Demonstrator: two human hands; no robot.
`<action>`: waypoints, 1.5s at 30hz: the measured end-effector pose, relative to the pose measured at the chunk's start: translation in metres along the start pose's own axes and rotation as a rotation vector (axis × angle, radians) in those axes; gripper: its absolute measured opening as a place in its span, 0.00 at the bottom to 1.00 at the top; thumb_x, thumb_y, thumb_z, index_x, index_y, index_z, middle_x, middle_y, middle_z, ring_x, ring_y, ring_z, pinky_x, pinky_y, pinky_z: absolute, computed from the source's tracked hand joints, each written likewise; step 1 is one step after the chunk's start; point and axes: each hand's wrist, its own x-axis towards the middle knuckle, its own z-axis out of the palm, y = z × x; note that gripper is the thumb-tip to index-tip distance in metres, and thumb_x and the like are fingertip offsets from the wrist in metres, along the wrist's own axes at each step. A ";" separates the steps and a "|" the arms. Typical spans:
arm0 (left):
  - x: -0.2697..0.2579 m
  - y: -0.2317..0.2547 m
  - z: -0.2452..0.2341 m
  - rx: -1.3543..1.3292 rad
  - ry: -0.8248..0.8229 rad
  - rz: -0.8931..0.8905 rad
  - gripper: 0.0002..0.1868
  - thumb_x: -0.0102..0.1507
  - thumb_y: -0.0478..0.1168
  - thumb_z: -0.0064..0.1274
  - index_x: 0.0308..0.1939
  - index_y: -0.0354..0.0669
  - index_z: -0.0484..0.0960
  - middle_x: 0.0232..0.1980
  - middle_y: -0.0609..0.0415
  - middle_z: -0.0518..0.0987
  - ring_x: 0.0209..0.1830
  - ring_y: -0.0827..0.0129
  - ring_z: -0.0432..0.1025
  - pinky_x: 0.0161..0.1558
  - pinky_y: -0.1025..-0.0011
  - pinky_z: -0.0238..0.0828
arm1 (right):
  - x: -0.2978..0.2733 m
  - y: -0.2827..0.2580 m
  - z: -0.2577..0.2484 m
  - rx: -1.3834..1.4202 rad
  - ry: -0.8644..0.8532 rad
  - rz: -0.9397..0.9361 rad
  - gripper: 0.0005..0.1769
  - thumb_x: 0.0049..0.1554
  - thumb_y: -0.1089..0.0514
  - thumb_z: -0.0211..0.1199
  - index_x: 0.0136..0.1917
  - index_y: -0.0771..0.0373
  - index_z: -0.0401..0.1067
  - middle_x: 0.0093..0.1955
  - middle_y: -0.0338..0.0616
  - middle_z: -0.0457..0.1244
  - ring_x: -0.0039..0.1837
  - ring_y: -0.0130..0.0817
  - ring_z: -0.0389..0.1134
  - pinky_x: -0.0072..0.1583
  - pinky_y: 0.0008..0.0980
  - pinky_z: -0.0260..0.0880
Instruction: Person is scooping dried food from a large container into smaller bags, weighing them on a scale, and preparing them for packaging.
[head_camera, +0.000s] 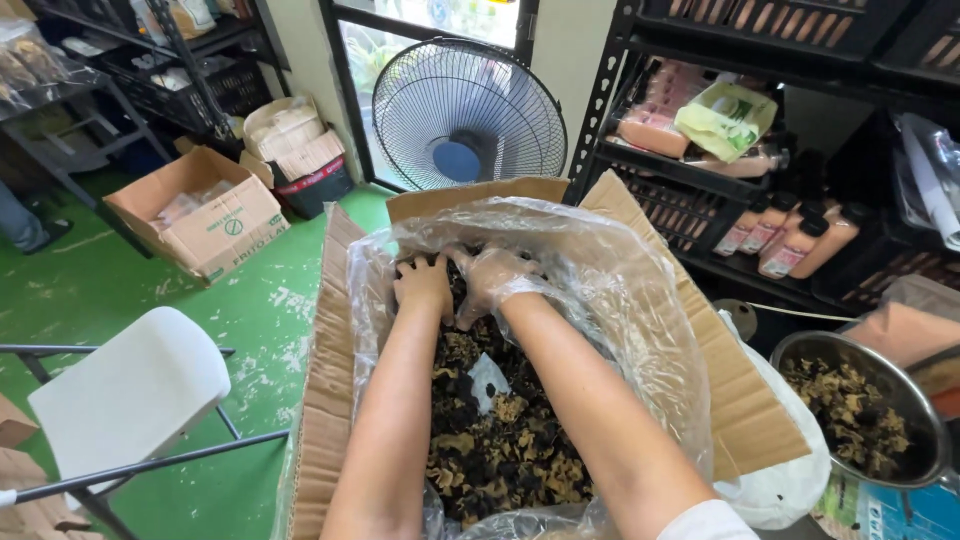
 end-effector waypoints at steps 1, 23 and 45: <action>0.000 -0.002 -0.003 0.031 0.002 0.022 0.64 0.41 0.39 0.77 0.79 0.54 0.58 0.77 0.35 0.58 0.76 0.31 0.49 0.65 0.39 0.63 | 0.005 0.002 0.003 0.018 0.000 -0.014 0.71 0.35 0.32 0.82 0.82 0.29 0.42 0.74 0.58 0.54 0.75 0.60 0.57 0.65 0.66 0.63; -0.075 0.010 -0.039 -0.315 0.164 0.108 0.44 0.50 0.47 0.72 0.66 0.46 0.69 0.73 0.35 0.65 0.70 0.36 0.64 0.62 0.37 0.67 | -0.001 0.051 0.028 0.130 0.241 -0.256 0.43 0.51 0.50 0.63 0.77 0.31 0.54 0.69 0.55 0.59 0.66 0.61 0.67 0.67 0.51 0.68; -0.198 0.141 -0.153 -0.128 0.311 0.338 0.39 0.47 0.54 0.68 0.59 0.61 0.68 0.58 0.51 0.70 0.60 0.53 0.68 0.54 0.49 0.65 | -0.170 0.157 -0.085 0.151 0.424 -0.293 0.44 0.42 0.49 0.65 0.73 0.34 0.59 0.46 0.54 0.67 0.46 0.49 0.68 0.47 0.45 0.66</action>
